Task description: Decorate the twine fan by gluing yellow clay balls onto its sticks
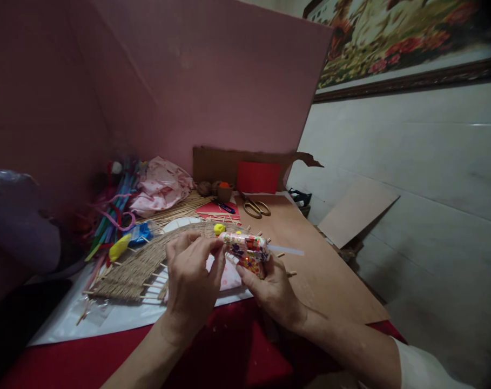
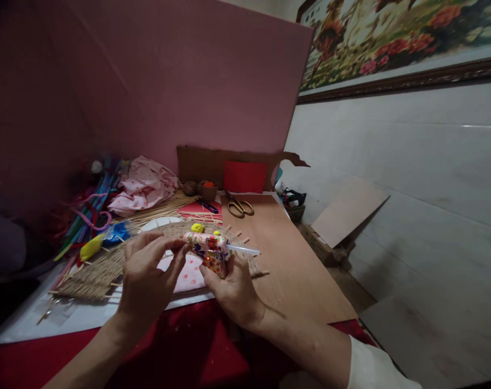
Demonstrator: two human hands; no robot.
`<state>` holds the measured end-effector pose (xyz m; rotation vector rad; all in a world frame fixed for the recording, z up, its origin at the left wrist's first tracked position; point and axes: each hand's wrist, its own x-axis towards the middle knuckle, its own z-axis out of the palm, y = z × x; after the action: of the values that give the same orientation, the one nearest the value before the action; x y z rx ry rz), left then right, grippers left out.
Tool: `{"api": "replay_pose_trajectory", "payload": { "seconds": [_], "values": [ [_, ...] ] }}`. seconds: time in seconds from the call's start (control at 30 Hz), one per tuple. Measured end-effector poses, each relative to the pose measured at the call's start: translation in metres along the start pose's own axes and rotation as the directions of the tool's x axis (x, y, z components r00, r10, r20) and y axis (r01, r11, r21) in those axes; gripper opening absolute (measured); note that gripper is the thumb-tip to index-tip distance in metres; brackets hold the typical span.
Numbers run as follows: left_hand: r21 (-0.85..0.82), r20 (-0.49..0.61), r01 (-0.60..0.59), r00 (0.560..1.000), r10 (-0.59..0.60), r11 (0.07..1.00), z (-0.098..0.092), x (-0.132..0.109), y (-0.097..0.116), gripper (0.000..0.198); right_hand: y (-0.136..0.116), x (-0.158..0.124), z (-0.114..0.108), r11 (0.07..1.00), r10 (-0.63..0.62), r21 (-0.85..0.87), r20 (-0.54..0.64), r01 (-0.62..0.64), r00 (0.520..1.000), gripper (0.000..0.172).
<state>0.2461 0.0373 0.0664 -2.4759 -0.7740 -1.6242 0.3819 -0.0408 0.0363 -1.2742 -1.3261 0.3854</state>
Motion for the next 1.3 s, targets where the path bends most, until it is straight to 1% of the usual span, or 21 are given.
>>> {"api": "replay_pose_trajectory", "payload": {
  "seconds": [0.1, 0.23, 0.33, 0.4, 0.47, 0.53, 0.67, 0.8, 0.9, 1.07, 1.2, 1.3],
  "values": [
    [-0.025, 0.037, 0.029, 0.999, -0.028, 0.999, -0.001, -0.001, -0.001, 0.005, 0.0, -0.002, -0.001, 0.996, 0.01, -0.084, 0.015, -0.009, 1.0, 0.012],
    [-0.038, 0.059, 0.042, 0.997, -0.04, 0.998, -0.001, -0.001, -0.002, 0.008, 0.002, -0.007, -0.001, 0.997, -0.031, -0.065, 0.016, 0.032, 0.999, 0.025],
    [0.012, 0.07, 0.022, 0.997, -0.023, 1.0, 0.0, 0.0, -0.001, 0.01, 0.004, -0.008, 0.0, 0.996, -0.013, -0.086, 0.003, 0.013, 1.0, 0.019],
    [0.062, 0.059, 0.015, 0.998, -0.019, 0.998, 0.0, 0.001, 0.0, 0.01, 0.004, -0.008, 0.002, 0.996, 0.012, -0.09, -0.003, -0.012, 1.0, 0.014],
    [0.099, 0.033, 0.018, 0.999, -0.021, 0.995, 0.001, 0.002, 0.002, 0.009, 0.005, -0.007, 0.005, 0.998, 0.039, -0.043, -0.025, -0.041, 0.999, 0.014],
    [0.111, 0.022, 0.027, 0.999, -0.029, 0.993, 0.001, 0.002, 0.003, 0.008, 0.005, -0.005, 0.008, 0.996, 0.08, 0.039, -0.045, -0.078, 0.996, 0.016],
    [0.12, 0.022, 0.047, 0.998, -0.05, 0.992, 0.0, 0.001, 0.002, 0.008, 0.004, -0.003, 0.011, 0.975, 0.153, 0.17, -0.039, -0.144, 0.987, 0.02],
    [0.146, -0.024, 0.067, 0.998, -0.064, 0.987, 0.001, 0.0, -0.002, 0.01, 0.0, 0.001, 0.007, 0.96, 0.188, 0.229, -0.109, -0.159, 0.976, 0.026],
    [0.066, -0.021, 0.072, 0.997, -0.071, 0.995, 0.001, 0.0, -0.003, 0.009, -0.002, 0.005, 0.003, 0.954, 0.202, 0.251, -0.128, -0.165, 0.971, 0.022],
    [-0.104, 0.071, 0.099, 0.993, -0.092, 0.99, 0.0, 0.001, 0.004, 0.009, -0.001, 0.007, 0.003, 0.952, 0.188, 0.263, -0.11, -0.153, 0.976, 0.023],
    [-0.203, 0.132, 0.202, 0.975, -0.178, 0.958, -0.003, 0.001, 0.007, 0.017, -0.002, 0.006, 0.004, 0.947, 0.19, 0.278, -0.079, -0.161, 0.979, 0.025],
    [-0.301, 0.156, 0.258, 0.963, -0.219, 0.918, -0.008, 0.001, 0.009, 0.017, -0.001, 0.006, 0.004, 0.953, 0.183, 0.259, -0.085, -0.156, 0.979, 0.028]
  ]
}}
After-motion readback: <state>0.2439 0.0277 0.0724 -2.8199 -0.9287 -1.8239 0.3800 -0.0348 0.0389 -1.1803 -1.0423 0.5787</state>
